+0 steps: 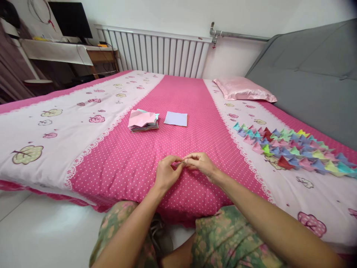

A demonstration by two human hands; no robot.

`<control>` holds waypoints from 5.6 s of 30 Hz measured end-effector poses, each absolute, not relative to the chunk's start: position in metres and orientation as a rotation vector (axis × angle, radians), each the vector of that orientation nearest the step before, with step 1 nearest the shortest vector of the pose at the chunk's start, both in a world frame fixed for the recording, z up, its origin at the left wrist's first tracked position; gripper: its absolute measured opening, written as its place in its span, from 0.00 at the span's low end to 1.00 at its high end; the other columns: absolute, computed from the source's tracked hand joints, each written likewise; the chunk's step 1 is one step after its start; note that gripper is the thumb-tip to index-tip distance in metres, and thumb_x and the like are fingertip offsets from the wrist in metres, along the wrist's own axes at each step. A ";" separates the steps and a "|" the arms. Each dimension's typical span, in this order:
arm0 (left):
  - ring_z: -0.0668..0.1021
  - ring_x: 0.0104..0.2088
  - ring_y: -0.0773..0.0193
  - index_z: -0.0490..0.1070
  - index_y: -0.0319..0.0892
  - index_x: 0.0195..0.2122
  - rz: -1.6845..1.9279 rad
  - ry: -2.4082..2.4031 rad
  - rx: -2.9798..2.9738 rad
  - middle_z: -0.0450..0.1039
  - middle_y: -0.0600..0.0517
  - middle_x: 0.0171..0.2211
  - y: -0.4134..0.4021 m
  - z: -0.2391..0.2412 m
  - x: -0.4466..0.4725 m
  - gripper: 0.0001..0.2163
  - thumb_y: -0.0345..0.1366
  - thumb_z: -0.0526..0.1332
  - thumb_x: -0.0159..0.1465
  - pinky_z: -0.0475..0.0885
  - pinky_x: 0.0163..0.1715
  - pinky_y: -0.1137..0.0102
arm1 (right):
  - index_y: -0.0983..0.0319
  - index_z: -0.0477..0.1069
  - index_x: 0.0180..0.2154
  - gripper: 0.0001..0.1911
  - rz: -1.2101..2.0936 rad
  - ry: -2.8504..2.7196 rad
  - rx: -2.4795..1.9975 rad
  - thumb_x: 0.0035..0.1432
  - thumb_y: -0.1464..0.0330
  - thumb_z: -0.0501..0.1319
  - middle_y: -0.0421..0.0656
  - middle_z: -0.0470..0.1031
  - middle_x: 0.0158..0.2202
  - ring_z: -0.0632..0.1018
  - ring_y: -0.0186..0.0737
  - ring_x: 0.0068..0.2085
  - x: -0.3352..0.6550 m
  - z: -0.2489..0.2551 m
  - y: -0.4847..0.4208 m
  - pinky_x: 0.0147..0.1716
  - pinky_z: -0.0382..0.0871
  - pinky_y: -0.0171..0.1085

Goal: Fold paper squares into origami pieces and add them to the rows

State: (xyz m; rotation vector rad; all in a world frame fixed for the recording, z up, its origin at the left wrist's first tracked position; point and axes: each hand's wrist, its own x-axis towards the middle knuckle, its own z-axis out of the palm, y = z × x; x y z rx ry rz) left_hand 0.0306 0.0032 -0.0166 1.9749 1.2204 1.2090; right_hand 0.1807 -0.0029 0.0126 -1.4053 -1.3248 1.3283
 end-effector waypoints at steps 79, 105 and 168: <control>0.69 0.44 0.55 0.74 0.39 0.28 0.669 1.736 2.389 0.69 0.43 0.38 0.000 -0.015 0.036 0.08 0.29 0.55 0.53 0.64 0.44 0.64 | 0.63 0.75 0.30 0.09 0.171 -2.358 -2.045 0.50 0.68 0.57 0.52 0.75 0.29 0.76 0.47 0.32 0.154 0.024 0.002 0.28 0.65 0.38; 0.66 0.50 0.52 0.74 0.38 0.30 0.318 1.851 2.659 0.70 0.43 0.40 -0.001 -0.005 0.034 0.13 0.30 0.49 0.60 0.57 0.50 0.59 | 0.66 0.70 0.37 0.11 0.126 -2.519 -1.794 0.53 0.73 0.52 0.50 0.68 0.44 0.71 0.43 0.43 0.156 0.001 0.004 0.40 0.64 0.38; 0.70 0.45 0.46 0.64 0.33 0.47 0.679 2.002 2.563 0.67 0.36 0.45 0.041 -0.018 0.007 0.18 0.36 0.45 0.60 0.62 0.46 0.55 | 0.56 0.75 0.36 0.09 -0.137 -1.408 -2.551 0.52 0.67 0.58 0.41 0.77 0.35 0.76 0.42 0.39 0.428 0.029 -0.086 0.35 0.66 0.37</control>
